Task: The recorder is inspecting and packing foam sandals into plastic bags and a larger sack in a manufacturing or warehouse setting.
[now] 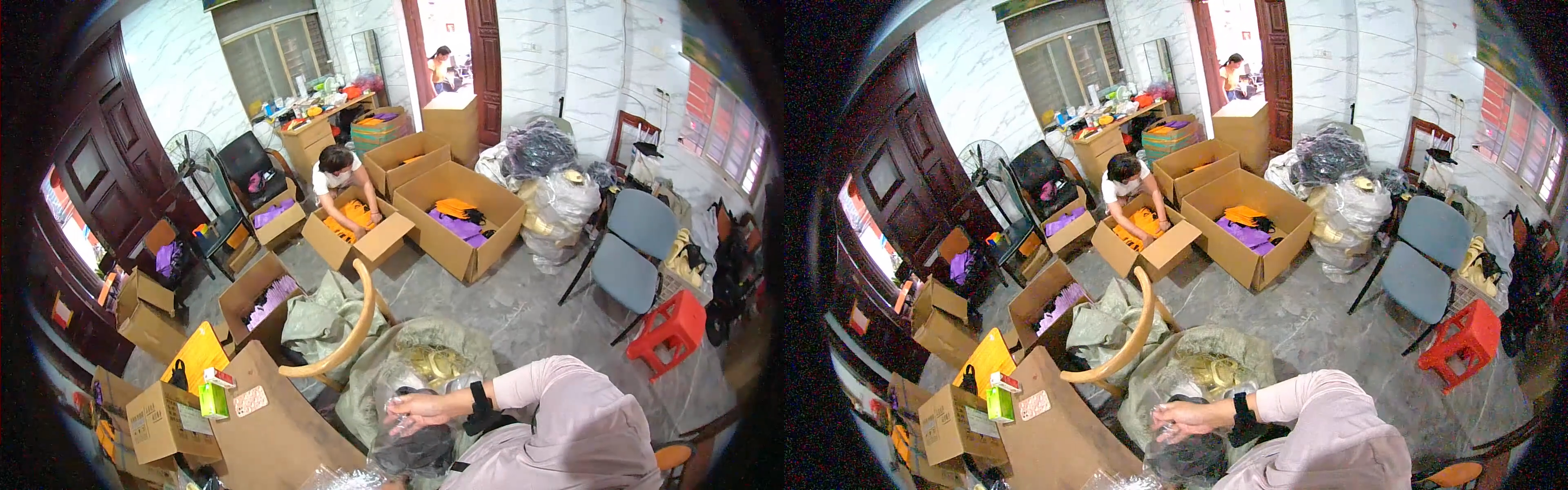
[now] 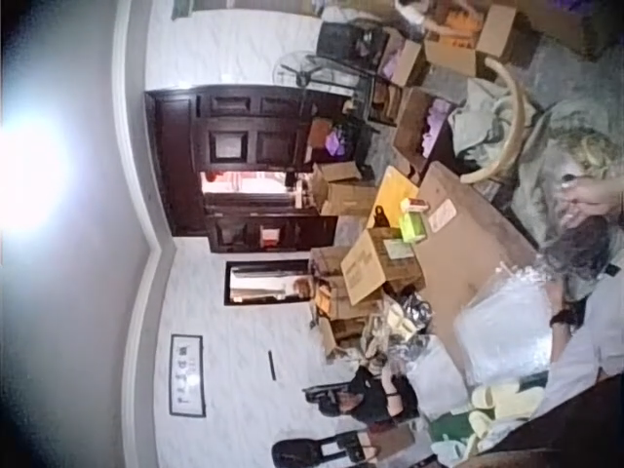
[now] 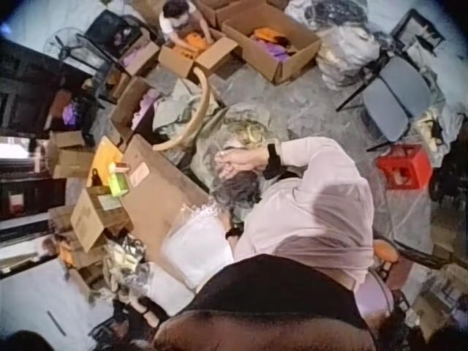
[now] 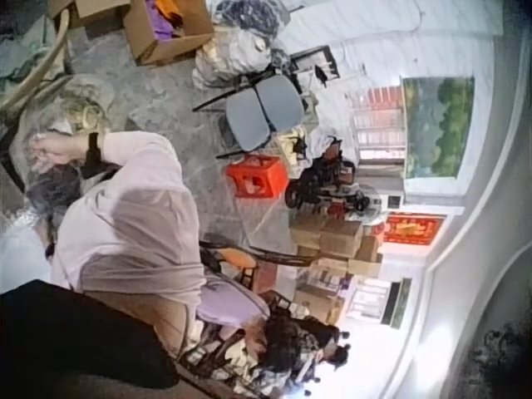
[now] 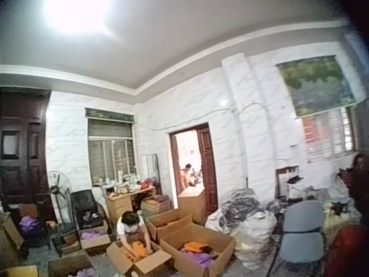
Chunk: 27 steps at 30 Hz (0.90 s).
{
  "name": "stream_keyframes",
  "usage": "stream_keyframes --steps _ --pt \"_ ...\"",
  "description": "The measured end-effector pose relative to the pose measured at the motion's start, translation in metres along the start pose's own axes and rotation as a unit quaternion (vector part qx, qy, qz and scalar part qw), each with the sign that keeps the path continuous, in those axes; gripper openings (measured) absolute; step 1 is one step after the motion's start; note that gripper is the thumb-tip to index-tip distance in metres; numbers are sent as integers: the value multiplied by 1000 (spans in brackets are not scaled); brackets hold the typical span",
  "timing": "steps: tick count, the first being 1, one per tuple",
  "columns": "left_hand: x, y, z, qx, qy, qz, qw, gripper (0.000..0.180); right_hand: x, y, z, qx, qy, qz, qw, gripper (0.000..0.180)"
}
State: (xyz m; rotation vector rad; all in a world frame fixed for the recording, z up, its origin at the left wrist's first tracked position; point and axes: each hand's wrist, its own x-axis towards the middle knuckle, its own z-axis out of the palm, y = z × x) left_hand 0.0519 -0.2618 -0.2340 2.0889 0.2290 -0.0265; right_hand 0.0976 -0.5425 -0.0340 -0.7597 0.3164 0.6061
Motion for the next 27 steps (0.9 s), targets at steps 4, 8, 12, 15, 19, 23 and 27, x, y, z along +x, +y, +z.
stream_keyframes --steps 4,8,12,15,19,23,27 --pt "2 13 -11 33 -9 -34 999 34 2 14 -19 47 23 35 998 16" --pt "-20 100 -33 -134 33 -145 980 32 1 6 -26 68 22 18 997 20" --pt "-22 111 -43 -204 23 -169 964 32 22 22 -42 29 68 34 997 23" --pt "-19 110 -48 -272 18 -197 942 32 36 30 -37 128 181 85 971 18" --pt "-12 118 -48 -363 -6 -222 905 32 106 94 -107 232 203 116 944 18" --pt "-2 121 -41 -379 -41 -226 896 32 154 131 -138 238 245 -3 940 14" --pt "7 73 -63 -265 -45 -209 940 35 110 88 -35 -30 236 84 968 33"
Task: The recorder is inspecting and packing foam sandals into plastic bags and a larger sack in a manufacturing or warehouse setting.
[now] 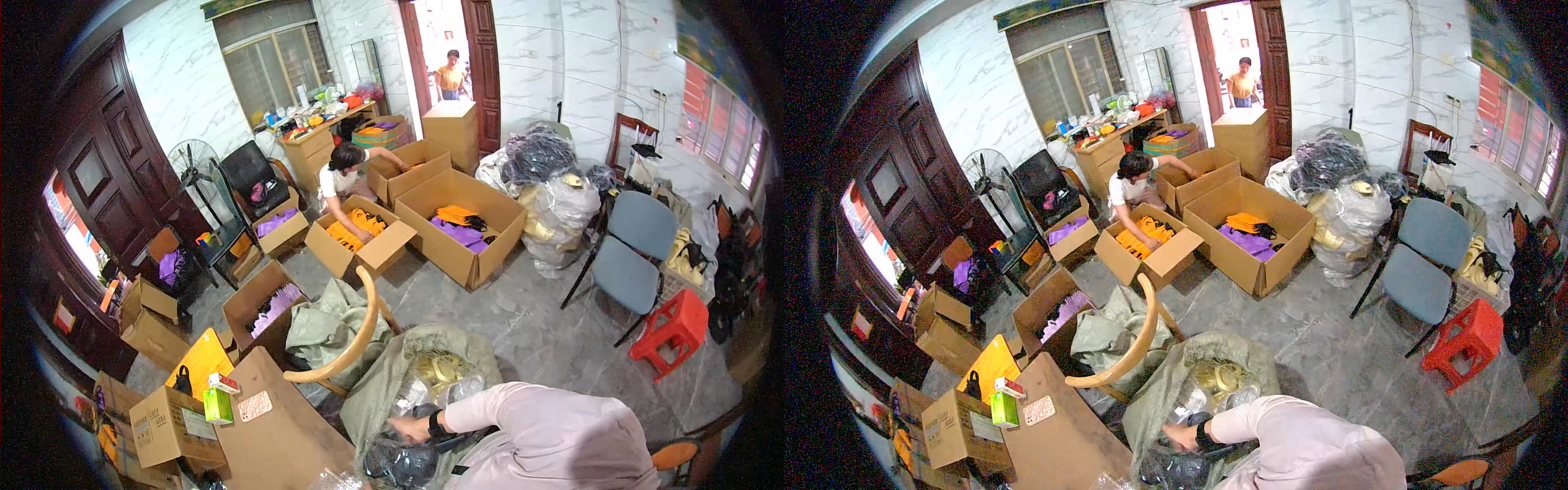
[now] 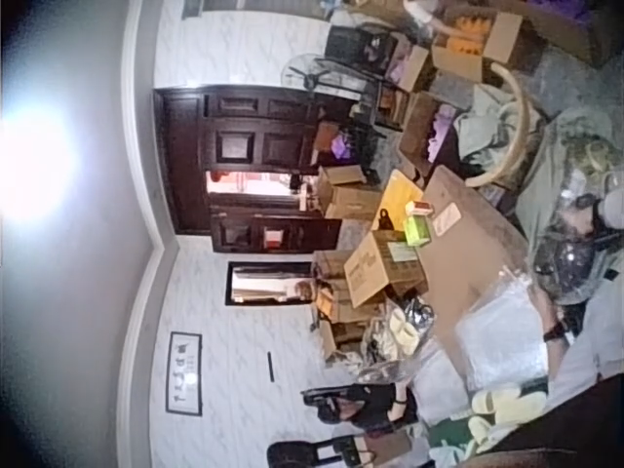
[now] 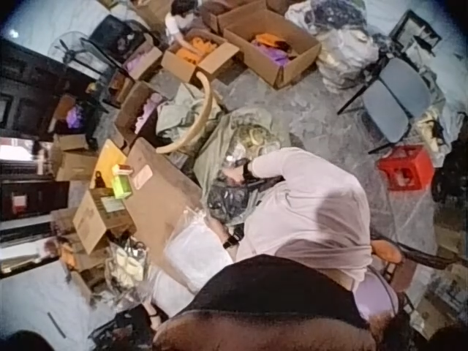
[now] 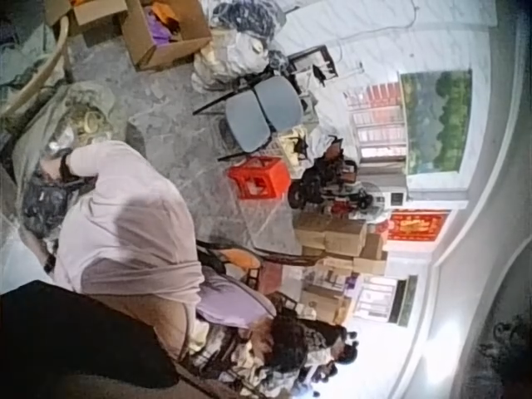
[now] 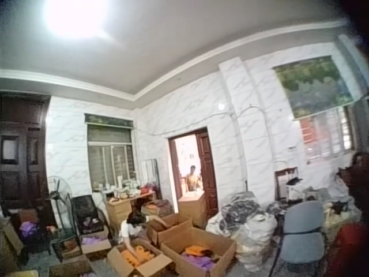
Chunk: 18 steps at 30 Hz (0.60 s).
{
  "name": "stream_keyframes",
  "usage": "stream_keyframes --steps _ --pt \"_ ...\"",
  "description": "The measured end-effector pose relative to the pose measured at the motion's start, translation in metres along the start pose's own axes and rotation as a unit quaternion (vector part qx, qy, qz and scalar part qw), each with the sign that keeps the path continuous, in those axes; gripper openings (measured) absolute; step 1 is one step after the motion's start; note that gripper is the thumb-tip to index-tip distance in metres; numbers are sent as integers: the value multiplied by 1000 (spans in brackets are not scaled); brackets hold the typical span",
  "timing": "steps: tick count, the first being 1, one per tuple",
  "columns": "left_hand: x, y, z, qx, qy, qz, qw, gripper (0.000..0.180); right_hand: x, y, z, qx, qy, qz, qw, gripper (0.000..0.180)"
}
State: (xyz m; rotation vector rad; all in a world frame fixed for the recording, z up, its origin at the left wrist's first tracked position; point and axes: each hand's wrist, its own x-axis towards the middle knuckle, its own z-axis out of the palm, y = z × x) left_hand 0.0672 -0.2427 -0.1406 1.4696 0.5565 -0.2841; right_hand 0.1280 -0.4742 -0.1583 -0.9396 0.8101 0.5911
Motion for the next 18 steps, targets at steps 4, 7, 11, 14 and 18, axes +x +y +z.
stream_keyframes --steps 4,7,11,14,18 --pt "24 -33 -20 262 -25 82 961 41 -28 -11 -16 -354 -259 73 896 38" --pt "33 -46 -9 365 -51 166 914 38 -14 -29 -60 -505 -292 40 811 29" --pt "19 -13 0 394 -3 203 896 36 -17 -53 -62 -558 -265 52 784 26" --pt "12 8 -1 415 45 219 882 35 -42 -66 -40 -652 -228 53 721 29" --pt "9 20 6 402 62 223 886 30 26 5 -25 -560 -285 -110 770 70"
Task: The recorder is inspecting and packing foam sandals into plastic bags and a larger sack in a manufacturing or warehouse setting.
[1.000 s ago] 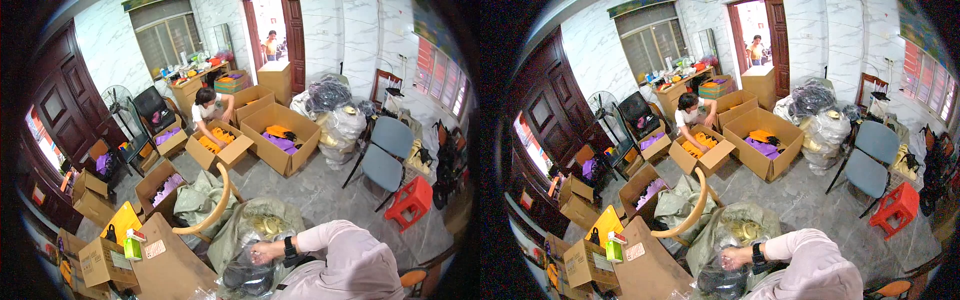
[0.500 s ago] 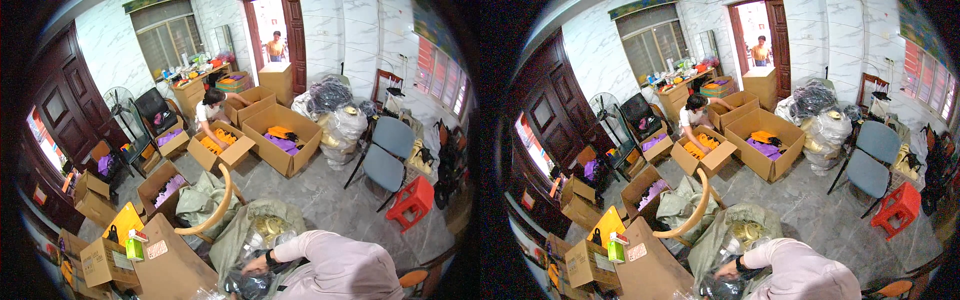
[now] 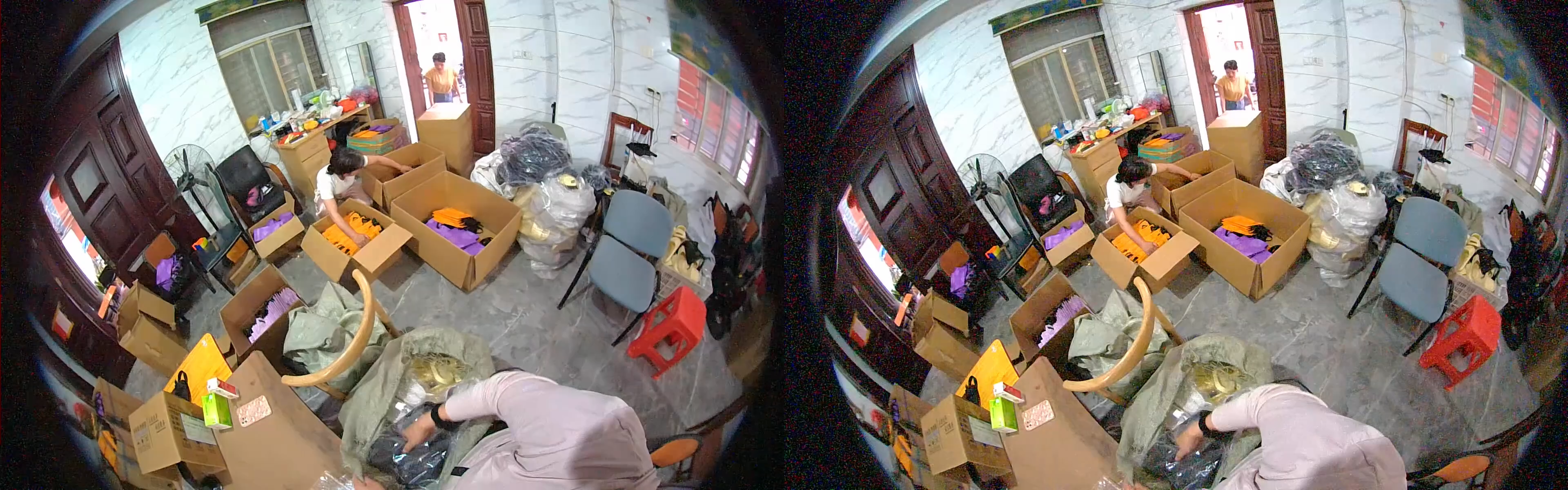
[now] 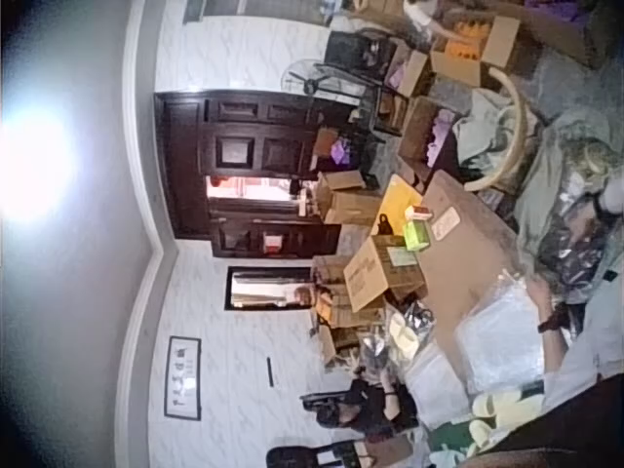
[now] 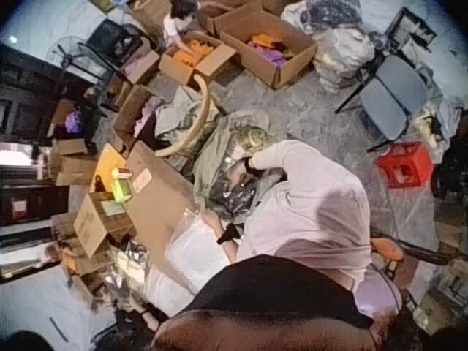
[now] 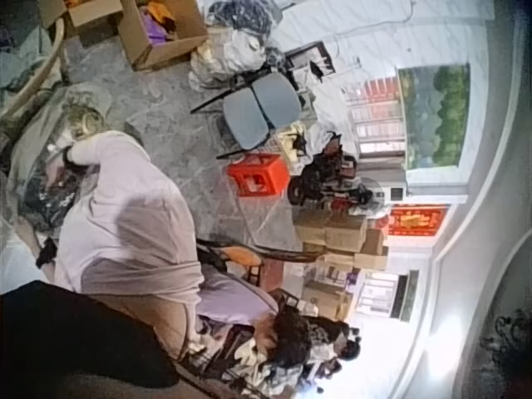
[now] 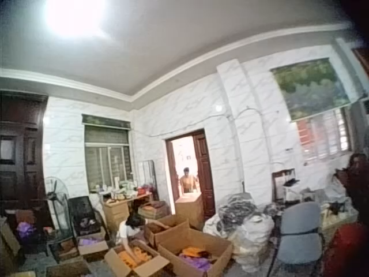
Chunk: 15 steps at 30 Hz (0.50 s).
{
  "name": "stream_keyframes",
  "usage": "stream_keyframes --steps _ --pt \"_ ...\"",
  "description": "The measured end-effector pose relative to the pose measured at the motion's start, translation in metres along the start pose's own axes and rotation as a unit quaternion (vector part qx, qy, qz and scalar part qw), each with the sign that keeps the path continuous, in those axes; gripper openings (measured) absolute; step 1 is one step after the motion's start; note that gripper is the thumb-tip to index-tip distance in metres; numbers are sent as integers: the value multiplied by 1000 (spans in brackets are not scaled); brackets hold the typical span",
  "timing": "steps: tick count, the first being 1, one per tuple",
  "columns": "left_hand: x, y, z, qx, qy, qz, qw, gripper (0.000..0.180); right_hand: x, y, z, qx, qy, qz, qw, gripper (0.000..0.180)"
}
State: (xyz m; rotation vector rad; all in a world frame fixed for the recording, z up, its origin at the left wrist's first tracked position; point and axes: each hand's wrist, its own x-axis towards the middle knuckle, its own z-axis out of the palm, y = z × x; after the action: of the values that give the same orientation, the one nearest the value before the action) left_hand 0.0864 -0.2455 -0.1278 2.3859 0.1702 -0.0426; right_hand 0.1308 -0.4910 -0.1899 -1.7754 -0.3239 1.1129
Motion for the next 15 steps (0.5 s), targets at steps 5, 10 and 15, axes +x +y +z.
stream_keyframes --steps 5,10,15 --pt "-2 31 23 -12 -37 85 996 29 -10 -17 15 -103 6 104 989 88" --pt "-6 9 6 -32 -17 59 998 31 17 -40 8 -171 -71 61 981 72" --pt "-3 31 21 -72 -50 88 992 32 142 78 3 -352 -84 5 932 51"
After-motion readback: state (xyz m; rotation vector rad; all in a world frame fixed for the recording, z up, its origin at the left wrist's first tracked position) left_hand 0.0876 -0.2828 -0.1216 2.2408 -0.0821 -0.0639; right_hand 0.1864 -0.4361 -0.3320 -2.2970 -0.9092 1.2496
